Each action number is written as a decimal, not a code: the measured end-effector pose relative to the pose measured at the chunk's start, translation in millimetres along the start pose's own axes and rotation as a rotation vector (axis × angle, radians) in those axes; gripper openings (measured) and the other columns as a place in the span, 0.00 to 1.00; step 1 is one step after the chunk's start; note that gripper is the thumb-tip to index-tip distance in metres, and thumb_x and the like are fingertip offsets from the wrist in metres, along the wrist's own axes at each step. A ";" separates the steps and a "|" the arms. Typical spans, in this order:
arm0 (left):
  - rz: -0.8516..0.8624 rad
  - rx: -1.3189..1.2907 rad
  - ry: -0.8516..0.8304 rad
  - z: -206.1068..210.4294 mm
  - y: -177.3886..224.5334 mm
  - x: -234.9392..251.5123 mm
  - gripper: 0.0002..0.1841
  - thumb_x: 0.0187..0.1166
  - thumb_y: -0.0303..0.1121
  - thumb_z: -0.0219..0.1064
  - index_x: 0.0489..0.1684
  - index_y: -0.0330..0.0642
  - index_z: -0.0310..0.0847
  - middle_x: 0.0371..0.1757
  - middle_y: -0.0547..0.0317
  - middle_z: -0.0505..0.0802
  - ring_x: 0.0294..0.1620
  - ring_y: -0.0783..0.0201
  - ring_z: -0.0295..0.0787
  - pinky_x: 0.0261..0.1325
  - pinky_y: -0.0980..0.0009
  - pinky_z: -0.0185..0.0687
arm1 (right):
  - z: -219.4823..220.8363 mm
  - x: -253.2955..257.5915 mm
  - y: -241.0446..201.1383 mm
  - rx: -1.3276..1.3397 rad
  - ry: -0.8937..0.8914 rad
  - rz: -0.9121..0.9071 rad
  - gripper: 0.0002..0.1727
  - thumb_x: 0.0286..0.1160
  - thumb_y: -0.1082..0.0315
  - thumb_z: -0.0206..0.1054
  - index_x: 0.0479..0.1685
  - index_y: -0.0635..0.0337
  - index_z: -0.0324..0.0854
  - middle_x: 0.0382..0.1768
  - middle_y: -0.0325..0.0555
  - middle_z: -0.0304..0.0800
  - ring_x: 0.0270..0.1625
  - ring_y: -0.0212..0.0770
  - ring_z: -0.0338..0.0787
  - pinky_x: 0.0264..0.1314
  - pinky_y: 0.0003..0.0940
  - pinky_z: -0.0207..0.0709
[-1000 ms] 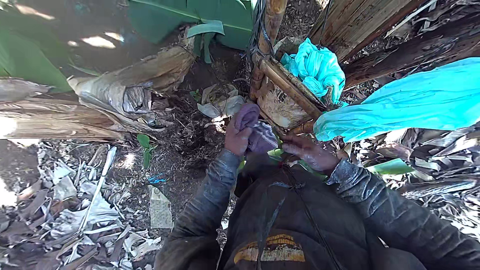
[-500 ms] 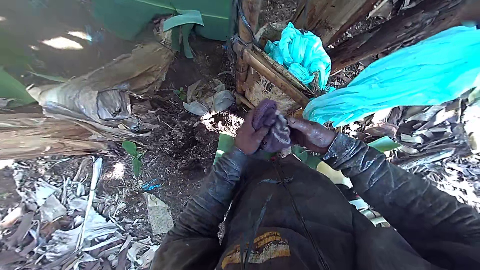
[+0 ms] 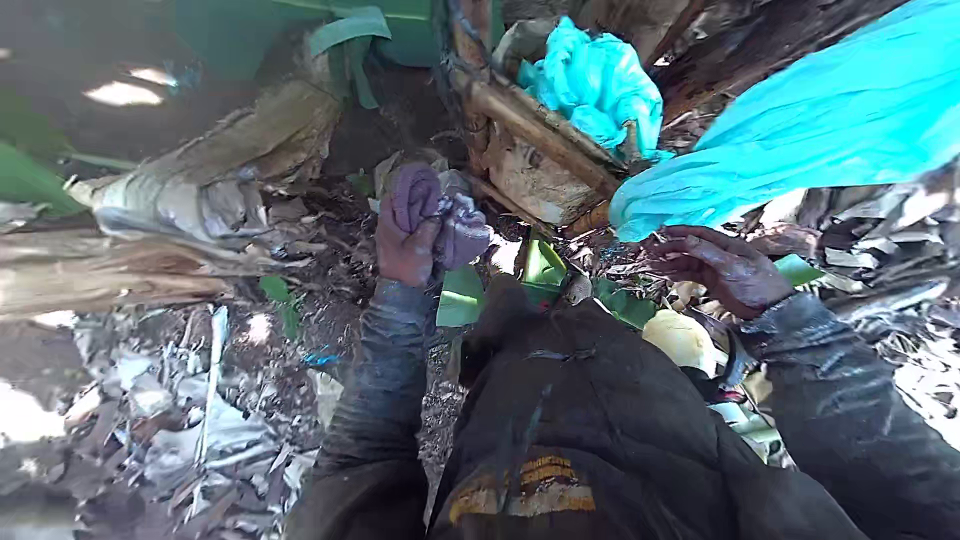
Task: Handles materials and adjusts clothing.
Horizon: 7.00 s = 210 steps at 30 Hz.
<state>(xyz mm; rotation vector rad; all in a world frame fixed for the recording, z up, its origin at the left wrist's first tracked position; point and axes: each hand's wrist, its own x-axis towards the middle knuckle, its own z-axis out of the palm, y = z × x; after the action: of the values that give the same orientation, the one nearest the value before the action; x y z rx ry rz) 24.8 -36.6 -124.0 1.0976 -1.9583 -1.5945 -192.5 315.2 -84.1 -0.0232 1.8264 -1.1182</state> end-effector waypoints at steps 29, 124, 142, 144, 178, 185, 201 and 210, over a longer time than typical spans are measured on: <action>-0.912 0.329 -0.508 -143.4 -135.5 -246.8 0.20 0.81 0.52 0.69 0.61 0.50 0.92 0.59 0.48 0.94 0.66 0.48 0.88 0.76 0.39 0.74 | 176.0 49.3 -30.9 -0.796 -1.077 -0.399 0.28 0.74 0.52 0.71 0.72 0.55 0.82 0.63 0.44 0.89 0.60 0.38 0.91 0.67 0.41 0.85; -0.922 -0.528 -0.267 -39.8 -144.8 -343.6 0.07 0.73 0.33 0.75 0.40 0.41 0.86 0.32 0.65 0.93 0.33 0.74 0.89 0.45 0.70 0.87 | 264.5 17.7 -10.3 -1.211 -1.639 -0.636 0.15 0.85 0.60 0.62 0.53 0.57 0.91 0.48 0.49 0.92 0.54 0.45 0.90 0.63 0.48 0.80; -0.744 -0.574 -0.403 -57.6 -163.3 -354.6 0.31 0.54 0.22 0.79 0.65 0.41 0.82 0.52 0.59 0.94 0.47 0.72 0.91 0.50 0.70 0.88 | 259.1 26.6 -12.2 -1.153 -1.616 -0.626 0.15 0.85 0.59 0.61 0.53 0.56 0.91 0.49 0.49 0.92 0.55 0.44 0.90 0.64 0.48 0.80; -0.784 -0.453 -0.402 -53.8 -167.0 -356.7 0.36 0.54 0.24 0.84 0.70 0.42 0.77 0.54 0.56 0.93 0.48 0.69 0.90 0.52 0.67 0.88 | 260.3 26.8 -12.6 -1.161 -1.614 -0.627 0.15 0.85 0.59 0.61 0.53 0.55 0.91 0.50 0.48 0.92 0.55 0.44 0.90 0.64 0.47 0.80; -1.236 0.460 -0.448 -6.8 -146.3 -291.5 0.26 0.81 0.40 0.68 0.76 0.41 0.73 0.69 0.31 0.85 0.72 0.30 0.81 0.70 0.31 0.73 | 269.4 22.5 -11.5 -1.192 -1.584 -0.622 0.15 0.85 0.59 0.61 0.53 0.56 0.91 0.49 0.49 0.91 0.55 0.44 0.89 0.64 0.47 0.79; -0.835 -0.217 -0.415 -44.2 -179.8 -382.2 0.48 0.53 0.36 0.89 0.81 0.52 0.66 0.62 0.46 0.90 0.53 0.51 0.92 0.50 0.48 0.90 | 266.6 24.6 -11.1 -1.167 -1.586 -0.607 0.14 0.84 0.59 0.62 0.52 0.56 0.91 0.48 0.47 0.92 0.54 0.42 0.89 0.63 0.46 0.80; -0.928 0.460 -0.112 -3.2 -126.8 -353.0 0.30 0.80 0.46 0.68 0.74 0.34 0.73 0.73 0.38 0.84 0.69 0.42 0.86 0.73 0.44 0.78 | 275.9 18.0 -6.9 -1.148 -1.577 -0.605 0.14 0.84 0.59 0.62 0.51 0.55 0.91 0.48 0.47 0.91 0.53 0.42 0.89 0.62 0.45 0.80; -1.009 -0.168 -0.357 -57.1 -152.6 -344.2 0.30 0.68 0.36 0.82 0.66 0.40 0.71 0.49 0.48 0.89 0.44 0.54 0.91 0.44 0.51 0.89 | 280.0 18.6 -4.8 -1.157 -1.574 -0.640 0.14 0.83 0.59 0.62 0.50 0.56 0.91 0.48 0.48 0.92 0.53 0.43 0.90 0.62 0.47 0.80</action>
<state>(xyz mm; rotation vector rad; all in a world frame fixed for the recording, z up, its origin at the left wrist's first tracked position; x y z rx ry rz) 328.8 182.7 -191.7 2.0113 -1.4317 -2.5290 -1.2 114.5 -127.7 -1.6979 0.6706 0.0057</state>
